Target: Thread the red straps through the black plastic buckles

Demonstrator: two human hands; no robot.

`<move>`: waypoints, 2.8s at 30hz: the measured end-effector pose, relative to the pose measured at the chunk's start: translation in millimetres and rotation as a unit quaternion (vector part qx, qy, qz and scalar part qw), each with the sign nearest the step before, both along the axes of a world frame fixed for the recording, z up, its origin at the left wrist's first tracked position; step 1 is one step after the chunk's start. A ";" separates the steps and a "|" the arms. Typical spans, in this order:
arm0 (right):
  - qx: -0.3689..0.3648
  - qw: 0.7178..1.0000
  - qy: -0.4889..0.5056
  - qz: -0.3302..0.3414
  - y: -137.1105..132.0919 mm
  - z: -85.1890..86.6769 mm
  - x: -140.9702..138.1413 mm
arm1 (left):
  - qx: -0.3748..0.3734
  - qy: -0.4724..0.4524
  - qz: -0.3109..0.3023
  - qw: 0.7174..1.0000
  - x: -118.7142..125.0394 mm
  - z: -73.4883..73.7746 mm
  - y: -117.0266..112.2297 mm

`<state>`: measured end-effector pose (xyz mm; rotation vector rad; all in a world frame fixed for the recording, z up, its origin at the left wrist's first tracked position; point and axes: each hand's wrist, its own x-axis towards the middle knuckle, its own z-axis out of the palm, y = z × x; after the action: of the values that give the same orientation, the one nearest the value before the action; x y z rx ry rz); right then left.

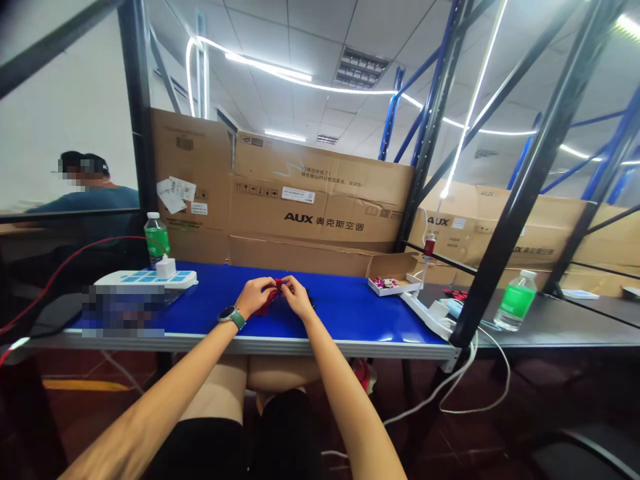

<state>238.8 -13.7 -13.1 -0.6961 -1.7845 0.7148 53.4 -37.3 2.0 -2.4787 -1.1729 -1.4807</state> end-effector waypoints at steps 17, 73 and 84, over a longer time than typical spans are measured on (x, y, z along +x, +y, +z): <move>-0.024 0.998 0.050 0.011 -10.3 10.6 2.0 | -0.132 -0.121 -0.159 0.971 4.8 -10.2 11.0; -0.057 0.997 0.050 0.022 3.2 -2.5 2.8 | -0.003 -0.036 -0.068 0.997 0.5 -1.9 3.9; -0.075 0.995 0.067 0.027 13.2 -9.3 4.9 | -0.036 -0.050 -0.066 0.996 2.7 -5.9 8.8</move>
<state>243.7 -0.4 -22.4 -0.6852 -1.6444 0.9189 56.0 -28.5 -3.9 -2.6039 -1.1148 -1.6403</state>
